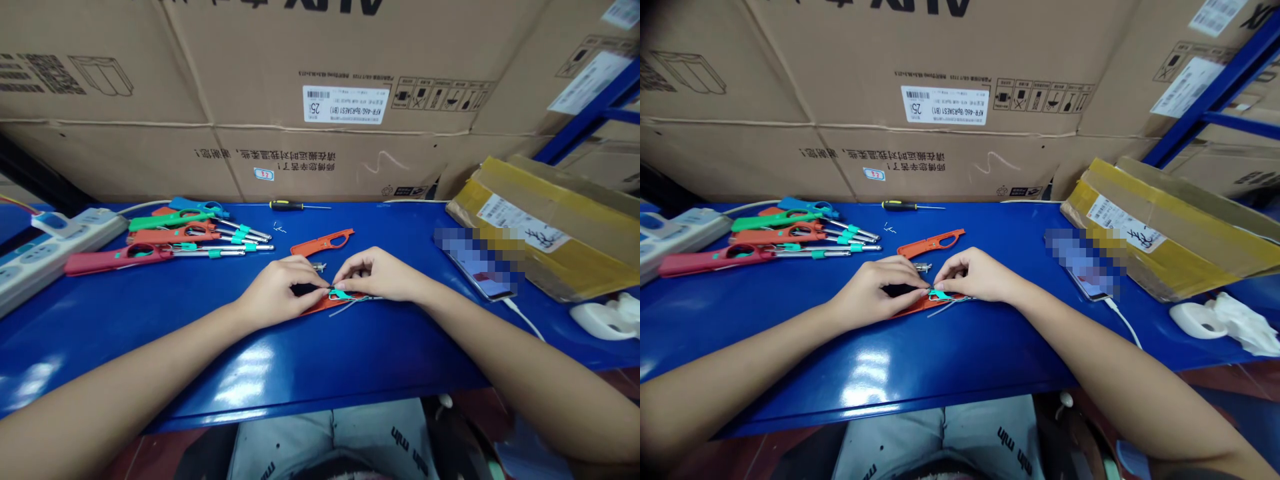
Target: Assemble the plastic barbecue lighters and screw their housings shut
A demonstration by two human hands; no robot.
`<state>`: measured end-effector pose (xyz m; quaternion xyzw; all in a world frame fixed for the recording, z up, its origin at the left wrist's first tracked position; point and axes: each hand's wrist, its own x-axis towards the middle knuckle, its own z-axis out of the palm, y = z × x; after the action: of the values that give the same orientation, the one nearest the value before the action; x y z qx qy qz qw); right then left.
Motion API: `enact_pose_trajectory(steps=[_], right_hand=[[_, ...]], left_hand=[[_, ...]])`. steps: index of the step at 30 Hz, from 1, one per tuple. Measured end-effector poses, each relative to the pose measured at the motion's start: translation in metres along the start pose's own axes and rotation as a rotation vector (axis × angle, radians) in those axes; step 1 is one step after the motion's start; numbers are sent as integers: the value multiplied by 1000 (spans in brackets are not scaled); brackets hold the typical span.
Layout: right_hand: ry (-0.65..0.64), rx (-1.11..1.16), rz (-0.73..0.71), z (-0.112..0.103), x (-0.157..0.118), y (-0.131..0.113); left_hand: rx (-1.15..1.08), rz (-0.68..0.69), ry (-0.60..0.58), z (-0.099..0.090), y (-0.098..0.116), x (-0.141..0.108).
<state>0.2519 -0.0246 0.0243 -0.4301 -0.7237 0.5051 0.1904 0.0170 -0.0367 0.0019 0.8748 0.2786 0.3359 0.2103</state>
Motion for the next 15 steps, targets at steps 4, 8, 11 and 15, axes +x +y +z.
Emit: enact_pose_trajectory(steps=[4, 8, 11, 15], right_hand=[[28, -63, -72, 2, -1, 2], [40, -100, -103, 3, -1, 3], [30, -91, -108, 2, -1, 3], [22, -73, -104, 0, 0, 3]], left_hand=[[49, 20, -41, -4, 2, -1], [170, 53, -112, -9, 6, -1], [232, 71, -152, -12, 9, -1], [252, 71, -173, -12, 10, -1]])
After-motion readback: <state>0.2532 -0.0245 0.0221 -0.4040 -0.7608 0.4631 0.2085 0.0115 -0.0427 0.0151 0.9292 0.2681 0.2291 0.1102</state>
